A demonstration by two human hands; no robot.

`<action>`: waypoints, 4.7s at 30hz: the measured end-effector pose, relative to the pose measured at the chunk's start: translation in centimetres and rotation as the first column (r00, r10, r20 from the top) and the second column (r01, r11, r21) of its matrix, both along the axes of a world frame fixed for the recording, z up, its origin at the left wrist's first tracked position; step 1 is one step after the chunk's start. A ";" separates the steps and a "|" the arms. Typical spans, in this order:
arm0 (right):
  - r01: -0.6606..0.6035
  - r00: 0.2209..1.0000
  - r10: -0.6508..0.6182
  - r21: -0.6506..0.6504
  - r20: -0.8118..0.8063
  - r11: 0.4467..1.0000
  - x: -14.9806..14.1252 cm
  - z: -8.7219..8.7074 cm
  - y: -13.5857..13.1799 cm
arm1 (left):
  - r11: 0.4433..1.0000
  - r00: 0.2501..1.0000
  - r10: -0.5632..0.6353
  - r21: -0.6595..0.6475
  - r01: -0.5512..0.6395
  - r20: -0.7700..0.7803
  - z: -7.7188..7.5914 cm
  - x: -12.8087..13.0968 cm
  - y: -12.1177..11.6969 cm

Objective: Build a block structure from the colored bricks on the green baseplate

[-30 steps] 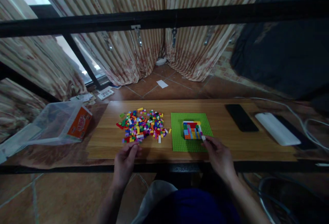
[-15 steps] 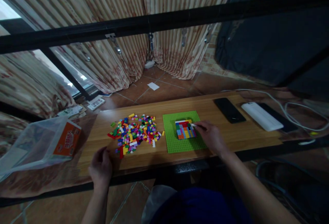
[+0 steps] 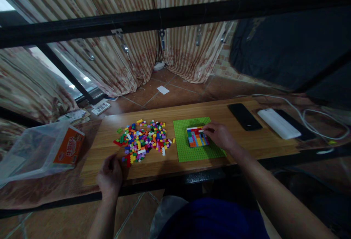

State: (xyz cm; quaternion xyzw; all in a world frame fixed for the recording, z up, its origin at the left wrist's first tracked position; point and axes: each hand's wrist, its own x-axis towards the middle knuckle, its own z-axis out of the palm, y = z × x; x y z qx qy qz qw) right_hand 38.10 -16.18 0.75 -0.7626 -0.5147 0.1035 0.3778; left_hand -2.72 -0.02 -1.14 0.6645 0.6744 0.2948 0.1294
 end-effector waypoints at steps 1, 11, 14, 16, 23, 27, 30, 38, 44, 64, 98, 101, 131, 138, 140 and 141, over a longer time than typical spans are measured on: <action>0.002 1.000 -0.002 0.001 -0.014 1.000 0.1 0.0 0.0 | 1.000 1.000 0.000 -0.001 0.000 -0.003 -0.1 0.0 0.0; 0.197 0.955 -0.188 0.016 -0.230 0.980 -0.1 -1.1 -0.3 | 0.999 1.000 0.021 -0.026 -0.021 0.008 0.1 0.3 -0.2; 0.287 0.900 -0.250 0.052 -0.357 0.957 0.0 -2.0 -0.3 | 1.000 1.000 0.005 -0.016 -0.005 0.008 0.0 0.2 -0.1; 0.319 0.861 -0.262 0.062 -0.435 0.946 0.0 -2.5 0.0 | 1.000 1.000 0.003 -0.005 -0.003 -0.005 -0.1 0.1 -0.1; 0.272 0.897 -0.257 -0.010 -0.361 0.962 -1.0 -2.5 1.6 | 1.000 1.000 0.003 0.011 -0.003 -0.010 -0.1 0.1 -0.1; 0.267 0.906 -0.266 -0.041 -0.330 0.963 -1.3 -2.4 1.6 | 0.999 1.000 -0.006 0.031 0.006 -0.006 -0.5 0.0 -0.1; 0.268 0.896 -0.267 -0.047 -0.354 0.962 -1.3 -2.5 1.6 | 0.998 1.000 -0.013 0.060 0.014 -0.012 -0.8 -0.1 0.0; 0.286 0.878 -0.275 -0.032 -0.392 0.958 -1.2 -2.7 1.9 | 0.999 1.000 0.004 0.047 -0.004 0.003 -0.8 -0.1 0.0; 0.287 0.900 -0.272 -0.008 -0.341 0.958 -1.6 -2.5 1.8 | 0.999 1.000 -0.010 0.034 0.010 0.003 -0.5 0.1 0.0; 0.241 0.925 -0.248 -0.061 -0.287 0.969 -0.5 -2.6 1.1 | 0.985 0.942 -0.095 -0.169 0.042 -0.321 1.6 0.8 3.3; -0.249 0.950 0.234 0.052 0.206 0.967 -16.1 -2.1 6.3 | 0.985 0.967 -0.112 -0.156 0.078 -0.228 0.4 1.3 3.4; -0.255 0.942 0.232 0.066 0.240 0.965 -15.5 -2.0 7.1 | 0.982 0.969 -0.121 -0.165 0.086 -0.215 0.4 1.3 3.2; -0.365 0.822 0.445 -0.270 0.355 0.891 -16.1 1.4 23.5 | 0.957 0.961 -0.169 -0.271 0.107 -0.218 0.9 1.5 3.1; -0.376 0.840 0.484 -0.380 0.244 0.845 -16.1 0.1 24.4 | 0.941 0.939 -0.236 -0.302 0.156 -0.251 1.2 1.6 3.1; -0.417 0.833 0.511 -0.368 0.210 0.831 -15.8 0.0 23.6 | 0.944 0.942 -0.228 -0.293 0.152 -0.245 1.3 1.6 3.1; -0.442 0.824 0.531 -0.360 0.199 0.821 -15.5 0.1 23.2 | 0.946 0.944 -0.224 -0.288 0.151 -0.242 1.3 1.5 3.0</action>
